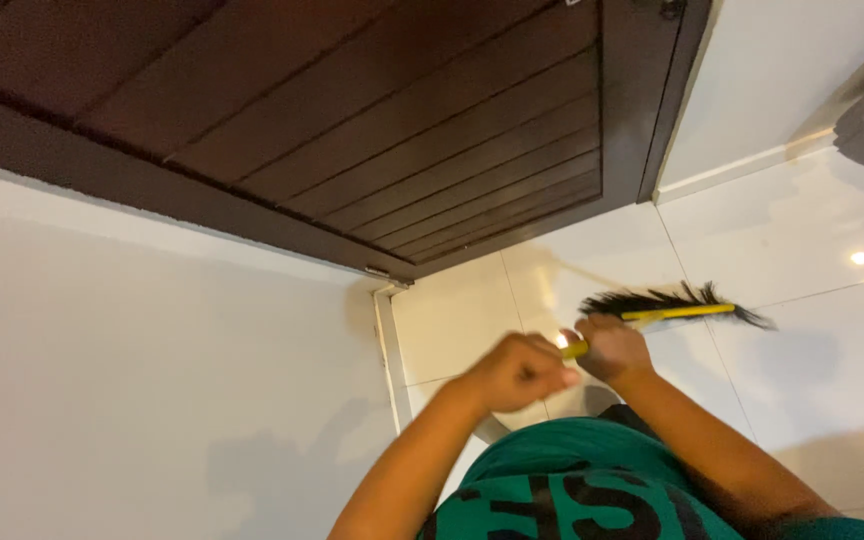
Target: The person sweeps the tiled floor of a bedroom using a yellow broom. They move around the room, sweeping near a wooden table, a bed with a checkered cover, and a dark wooden door.
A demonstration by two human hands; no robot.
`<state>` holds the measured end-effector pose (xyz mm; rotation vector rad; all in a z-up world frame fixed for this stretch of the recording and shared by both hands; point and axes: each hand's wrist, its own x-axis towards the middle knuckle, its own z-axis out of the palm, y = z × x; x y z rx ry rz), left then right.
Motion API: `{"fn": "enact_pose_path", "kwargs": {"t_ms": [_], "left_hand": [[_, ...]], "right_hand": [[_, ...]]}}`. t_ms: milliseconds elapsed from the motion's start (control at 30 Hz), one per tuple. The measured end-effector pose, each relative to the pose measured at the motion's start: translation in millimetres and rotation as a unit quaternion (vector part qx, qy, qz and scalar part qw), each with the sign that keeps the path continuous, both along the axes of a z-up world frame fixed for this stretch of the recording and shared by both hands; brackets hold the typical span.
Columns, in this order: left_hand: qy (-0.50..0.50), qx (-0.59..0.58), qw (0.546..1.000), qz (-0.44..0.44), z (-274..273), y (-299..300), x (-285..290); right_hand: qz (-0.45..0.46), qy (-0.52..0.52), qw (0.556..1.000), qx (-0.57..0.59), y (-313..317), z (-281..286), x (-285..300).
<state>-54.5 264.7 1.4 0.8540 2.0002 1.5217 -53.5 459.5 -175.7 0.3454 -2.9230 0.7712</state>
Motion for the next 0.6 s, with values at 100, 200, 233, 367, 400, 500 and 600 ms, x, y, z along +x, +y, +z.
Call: {"fn": "enact_pose_path", "kwargs": {"t_ms": [100, 200, 233, 367, 400, 500, 600], "left_hand": [[0.045, -0.013, 0.999, -0.012, -22.5, 10.5, 19.4], [0.157, -0.022, 0.985, -0.074, -14.3, 23.8, 7.9], [0.149, -0.021, 0.986, -0.075, -5.7, 30.1, 12.1], [0.195, -0.037, 0.971, -0.134, 43.4, 42.2, 9.9], [0.173, -0.004, 0.975, -0.137, 58.4, 41.1, 13.2], [0.138, 0.152, 0.964, -0.17, 114.0, 22.5, 5.7], [0.066, 0.205, 0.969, -0.122, 105.6, -2.9, 2.4]], "right_hand": [[0.014, -0.019, 0.997, -0.073, 9.8, -43.0, 5.3], [0.027, -0.032, 0.997, -0.07, 9.8, -74.4, -25.7], [0.025, -0.04, 0.996, -0.07, 7.9, -54.0, -22.5], [0.012, -0.003, 0.991, -0.13, 7.5, 28.5, -36.6], [0.026, 0.012, 0.991, -0.128, 7.2, 47.0, -34.6], [0.059, 0.004, 0.989, -0.132, 7.9, 97.2, -12.9], [0.109, -0.033, 0.986, -0.122, -3.5, 100.2, -2.0]]}}
